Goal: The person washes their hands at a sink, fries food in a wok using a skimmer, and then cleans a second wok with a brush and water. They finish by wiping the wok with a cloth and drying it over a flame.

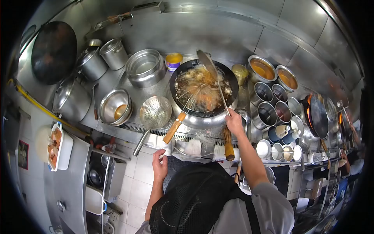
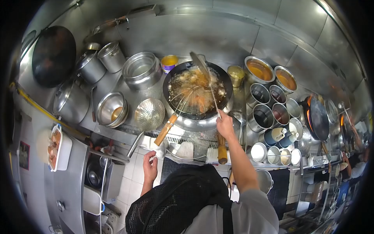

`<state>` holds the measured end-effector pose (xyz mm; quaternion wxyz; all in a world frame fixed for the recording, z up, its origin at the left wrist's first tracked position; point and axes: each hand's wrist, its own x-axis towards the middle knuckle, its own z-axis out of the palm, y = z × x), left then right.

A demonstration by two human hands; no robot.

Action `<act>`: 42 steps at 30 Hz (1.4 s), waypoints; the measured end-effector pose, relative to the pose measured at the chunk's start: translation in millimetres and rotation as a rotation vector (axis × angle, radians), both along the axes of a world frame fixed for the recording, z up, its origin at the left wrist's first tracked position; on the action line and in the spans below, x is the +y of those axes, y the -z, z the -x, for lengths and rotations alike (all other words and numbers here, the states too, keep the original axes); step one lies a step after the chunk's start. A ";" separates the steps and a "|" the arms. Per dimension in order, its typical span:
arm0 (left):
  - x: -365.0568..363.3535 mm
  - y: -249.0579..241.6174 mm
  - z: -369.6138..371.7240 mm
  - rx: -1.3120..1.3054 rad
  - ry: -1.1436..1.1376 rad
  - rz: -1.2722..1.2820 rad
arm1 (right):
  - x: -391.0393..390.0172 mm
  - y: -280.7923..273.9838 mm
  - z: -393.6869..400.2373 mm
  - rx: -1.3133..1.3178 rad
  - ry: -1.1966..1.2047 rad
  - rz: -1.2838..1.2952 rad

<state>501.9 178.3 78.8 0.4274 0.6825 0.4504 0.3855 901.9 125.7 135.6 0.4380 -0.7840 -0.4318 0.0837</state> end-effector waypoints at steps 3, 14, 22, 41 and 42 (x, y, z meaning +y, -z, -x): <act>-0.3 2.6 2.4 0.008 0.008 0.013 | -23.6 -8.7 3.6 0.113 0.076 0.008; 3.5 -2.2 -13.7 -0.014 0.042 -0.003 | -24.3 39.6 -2.9 1.016 0.102 -0.286; -5.7 0.5 -7.8 -0.020 0.017 0.006 | 24.3 23.1 -19.6 1.168 -0.065 -0.352; -8.0 2.5 -0.7 -0.030 -0.003 -0.026 | 29.9 -12.7 -15.1 0.002 -0.127 0.092; -8.2 3.5 -0.5 -0.030 -0.003 -0.025 | 28.4 -18.8 -11.7 0.006 -0.144 0.086</act>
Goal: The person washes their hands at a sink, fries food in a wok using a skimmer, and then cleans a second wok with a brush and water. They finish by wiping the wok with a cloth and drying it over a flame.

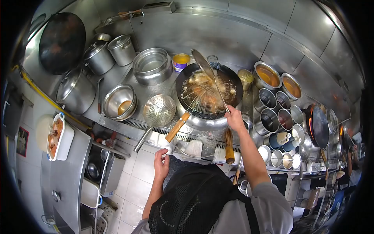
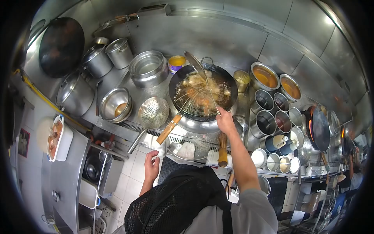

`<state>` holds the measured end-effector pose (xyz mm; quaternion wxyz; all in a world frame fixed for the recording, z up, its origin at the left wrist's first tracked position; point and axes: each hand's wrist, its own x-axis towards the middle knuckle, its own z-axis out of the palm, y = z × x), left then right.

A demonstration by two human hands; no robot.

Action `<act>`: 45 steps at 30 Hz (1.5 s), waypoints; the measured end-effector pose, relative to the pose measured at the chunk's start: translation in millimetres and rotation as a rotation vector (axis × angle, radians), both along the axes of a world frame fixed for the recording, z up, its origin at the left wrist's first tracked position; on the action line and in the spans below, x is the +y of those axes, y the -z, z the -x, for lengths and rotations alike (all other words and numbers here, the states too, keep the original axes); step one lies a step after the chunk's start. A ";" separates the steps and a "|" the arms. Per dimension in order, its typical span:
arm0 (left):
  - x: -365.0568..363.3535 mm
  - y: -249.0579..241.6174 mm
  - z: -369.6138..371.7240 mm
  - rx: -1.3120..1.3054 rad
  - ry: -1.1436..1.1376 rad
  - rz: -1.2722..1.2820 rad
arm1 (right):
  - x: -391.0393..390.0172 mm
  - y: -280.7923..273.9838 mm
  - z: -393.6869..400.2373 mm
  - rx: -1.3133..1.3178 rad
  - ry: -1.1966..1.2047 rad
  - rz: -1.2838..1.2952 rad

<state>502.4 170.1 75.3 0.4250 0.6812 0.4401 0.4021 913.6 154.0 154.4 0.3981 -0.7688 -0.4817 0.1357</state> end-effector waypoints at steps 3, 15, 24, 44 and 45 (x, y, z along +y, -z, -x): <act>-1.8 -0.9 0.7 0.003 0.009 0.014 | -1.6 -22.6 0.3 0.299 -0.052 0.115; -3.0 -3.0 11.0 0.028 -0.008 0.019 | -59.9 -123.1 -31.8 -0.208 -0.136 0.131; -2.9 2.7 -2.1 0.017 0.028 0.010 | -38.9 -135.5 -42.1 -0.400 -0.333 0.268; -6.5 4.4 -4.2 0.038 0.066 0.050 | -103.5 27.3 -24.7 -0.058 0.265 -0.095; -5.3 2.9 -6.5 0.028 0.074 0.049 | -96.6 33.6 -22.1 -0.060 0.266 -0.100</act>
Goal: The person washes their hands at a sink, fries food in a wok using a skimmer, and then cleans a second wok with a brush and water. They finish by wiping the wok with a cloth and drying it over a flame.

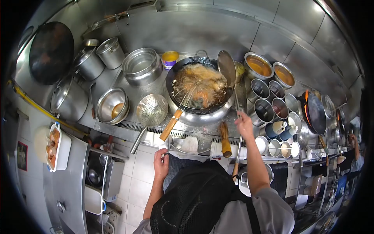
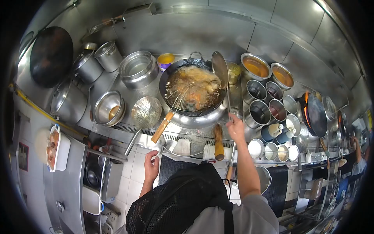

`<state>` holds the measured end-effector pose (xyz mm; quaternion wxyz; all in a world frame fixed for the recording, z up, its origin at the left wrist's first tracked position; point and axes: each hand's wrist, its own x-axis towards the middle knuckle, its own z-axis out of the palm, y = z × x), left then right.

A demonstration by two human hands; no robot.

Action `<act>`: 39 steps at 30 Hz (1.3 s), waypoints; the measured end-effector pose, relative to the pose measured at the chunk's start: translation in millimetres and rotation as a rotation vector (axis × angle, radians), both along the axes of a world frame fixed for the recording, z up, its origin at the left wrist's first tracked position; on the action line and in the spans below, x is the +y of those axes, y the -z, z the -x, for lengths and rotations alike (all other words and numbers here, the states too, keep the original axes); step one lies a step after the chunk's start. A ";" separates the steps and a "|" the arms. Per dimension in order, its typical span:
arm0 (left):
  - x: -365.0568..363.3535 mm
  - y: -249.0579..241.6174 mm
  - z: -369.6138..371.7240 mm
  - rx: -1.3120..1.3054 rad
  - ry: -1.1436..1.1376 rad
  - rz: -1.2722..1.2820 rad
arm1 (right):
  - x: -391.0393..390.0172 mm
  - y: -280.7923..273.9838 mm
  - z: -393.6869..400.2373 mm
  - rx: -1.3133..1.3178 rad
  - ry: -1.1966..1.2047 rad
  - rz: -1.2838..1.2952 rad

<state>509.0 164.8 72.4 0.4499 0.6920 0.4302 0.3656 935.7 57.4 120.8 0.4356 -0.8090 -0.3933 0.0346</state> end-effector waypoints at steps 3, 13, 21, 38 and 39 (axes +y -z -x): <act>0.5 -2.1 -3.5 -0.013 0.009 -0.020 | 32.1 13.0 22.5 0.755 -0.016 -0.149; -14.3 -1.6 10.3 -0.019 -0.041 -0.005 | 83.7 -0.3 6.2 0.986 -0.141 -0.259; -14.2 -3.4 13.7 0.000 -0.046 0.006 | 41.1 -44.7 -13.4 0.218 -0.059 0.023; -3.1 -1.7 3.1 0.018 0.007 -0.011 | -20.5 14.5 -18.8 0.299 -0.036 0.013; -3.6 -2.5 3.2 0.017 0.009 -0.017 | -11.0 20.0 -9.3 0.548 -0.039 -0.055</act>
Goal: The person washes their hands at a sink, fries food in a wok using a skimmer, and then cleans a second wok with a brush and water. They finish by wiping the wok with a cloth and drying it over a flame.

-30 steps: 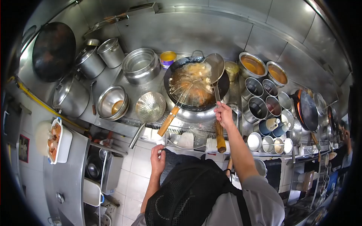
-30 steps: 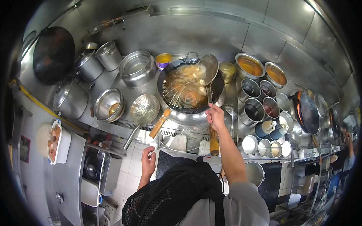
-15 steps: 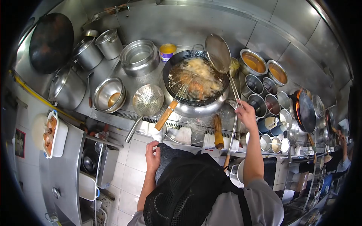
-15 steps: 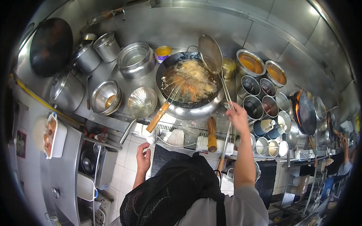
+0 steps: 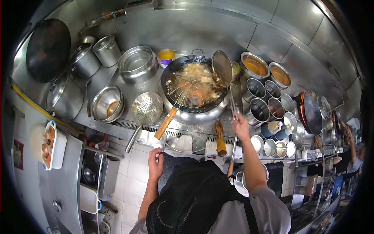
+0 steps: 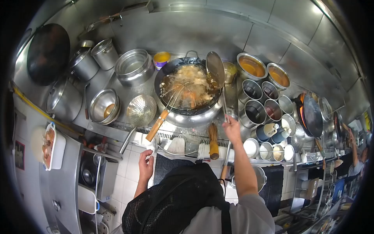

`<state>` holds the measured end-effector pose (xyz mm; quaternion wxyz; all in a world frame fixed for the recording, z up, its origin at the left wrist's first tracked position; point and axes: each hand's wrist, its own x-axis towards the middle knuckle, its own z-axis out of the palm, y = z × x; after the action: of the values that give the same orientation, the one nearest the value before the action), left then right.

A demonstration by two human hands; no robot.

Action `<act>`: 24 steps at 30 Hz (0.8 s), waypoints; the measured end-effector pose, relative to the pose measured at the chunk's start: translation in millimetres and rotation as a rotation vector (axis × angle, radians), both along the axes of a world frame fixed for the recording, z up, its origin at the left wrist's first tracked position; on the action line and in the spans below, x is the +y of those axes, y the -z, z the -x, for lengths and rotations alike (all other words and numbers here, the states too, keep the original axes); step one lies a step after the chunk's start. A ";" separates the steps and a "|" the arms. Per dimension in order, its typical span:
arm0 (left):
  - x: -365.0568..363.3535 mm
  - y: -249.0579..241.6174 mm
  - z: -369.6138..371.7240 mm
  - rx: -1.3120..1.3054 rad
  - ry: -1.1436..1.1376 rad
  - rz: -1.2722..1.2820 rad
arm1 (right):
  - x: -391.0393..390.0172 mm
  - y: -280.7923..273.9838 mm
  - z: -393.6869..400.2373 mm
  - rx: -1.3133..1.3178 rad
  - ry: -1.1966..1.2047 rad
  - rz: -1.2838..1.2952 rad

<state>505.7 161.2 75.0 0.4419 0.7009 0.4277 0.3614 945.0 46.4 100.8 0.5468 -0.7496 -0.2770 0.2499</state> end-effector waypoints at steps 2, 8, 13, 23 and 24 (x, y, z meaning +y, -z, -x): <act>-2.2 -3.8 -0.2 0.008 -0.005 0.012 | 17.7 -4.0 19.2 0.241 0.028 -0.122; -2.4 -4.0 5.5 0.021 -0.022 0.020 | 21.0 -29.2 27.7 0.748 0.094 -0.491; -3.8 -0.1 1.0 0.030 -0.014 0.031 | 13.5 -40.4 15.7 0.822 0.084 -0.574; -5.4 -6.9 -12.4 0.050 -0.038 0.007 | 35.4 -48.0 -16.6 0.764 0.044 -0.574; -6.5 -6.8 -12.0 0.050 -0.051 0.017 | 39.1 -46.5 -21.9 0.752 0.053 -0.575</act>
<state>517.7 154.7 81.8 0.4274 0.6949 0.4593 0.3514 966.9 85.5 147.3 0.8006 -0.4323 -0.0984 0.4032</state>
